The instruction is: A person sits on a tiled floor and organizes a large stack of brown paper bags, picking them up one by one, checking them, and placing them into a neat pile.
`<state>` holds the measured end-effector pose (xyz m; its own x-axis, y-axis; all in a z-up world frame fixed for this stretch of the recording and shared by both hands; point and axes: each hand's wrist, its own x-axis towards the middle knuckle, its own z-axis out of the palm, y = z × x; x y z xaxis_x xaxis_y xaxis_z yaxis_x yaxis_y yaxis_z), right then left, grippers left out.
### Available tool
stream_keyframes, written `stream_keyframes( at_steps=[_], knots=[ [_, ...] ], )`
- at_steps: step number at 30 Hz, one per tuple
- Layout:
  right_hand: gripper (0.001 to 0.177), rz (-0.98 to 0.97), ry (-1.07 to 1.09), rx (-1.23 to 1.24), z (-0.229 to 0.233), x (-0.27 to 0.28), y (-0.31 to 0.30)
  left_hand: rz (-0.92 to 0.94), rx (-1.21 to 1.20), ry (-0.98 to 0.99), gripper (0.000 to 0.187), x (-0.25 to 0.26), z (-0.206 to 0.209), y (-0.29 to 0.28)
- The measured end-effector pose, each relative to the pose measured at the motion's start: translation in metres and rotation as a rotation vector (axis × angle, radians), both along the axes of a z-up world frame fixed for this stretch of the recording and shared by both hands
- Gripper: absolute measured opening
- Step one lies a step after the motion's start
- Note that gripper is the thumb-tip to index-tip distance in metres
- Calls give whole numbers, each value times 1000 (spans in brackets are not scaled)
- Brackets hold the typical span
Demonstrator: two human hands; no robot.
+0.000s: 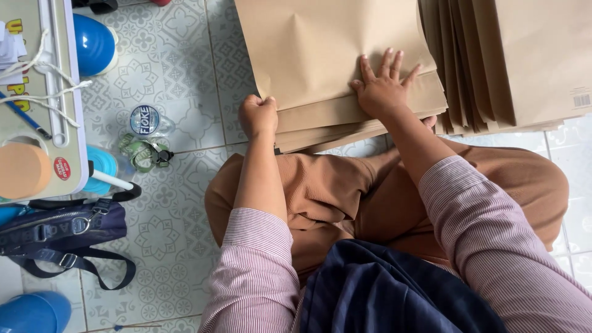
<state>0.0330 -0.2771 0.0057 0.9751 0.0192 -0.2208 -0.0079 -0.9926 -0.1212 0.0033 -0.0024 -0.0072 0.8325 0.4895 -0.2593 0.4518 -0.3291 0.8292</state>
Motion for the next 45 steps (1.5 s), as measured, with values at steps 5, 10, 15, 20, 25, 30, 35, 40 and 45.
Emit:
stream_keyframes(
  at_steps=[5,10,15,20,25,30,35,40,45],
  knots=[
    [61,91,-65,86,-19,3,6,-10,19,59,22,1,3,1],
    [87,26,60,48,-3,7,20,-15,12,68,21,4,-2,2],
    [83,-10,131,37,5,4,24,-58,104,1,18,5,-16,2],
    [77,-16,135,26,8,3,25,-113,334,-10,15,7,-24,-3],
    [80,-9,136,9,6,4,27,-105,316,110,17,4,-13,-1],
    [81,-10,116,-11,4,3,28,-101,234,178,27,7,-17,2],
    [82,2,108,-13,2,3,28,-83,207,197,27,8,-15,2],
    [83,-4,114,-19,4,3,28,-66,183,222,27,4,4,9],
    [81,-5,81,6,1,1,28,-119,198,318,36,4,6,15]
  ],
)
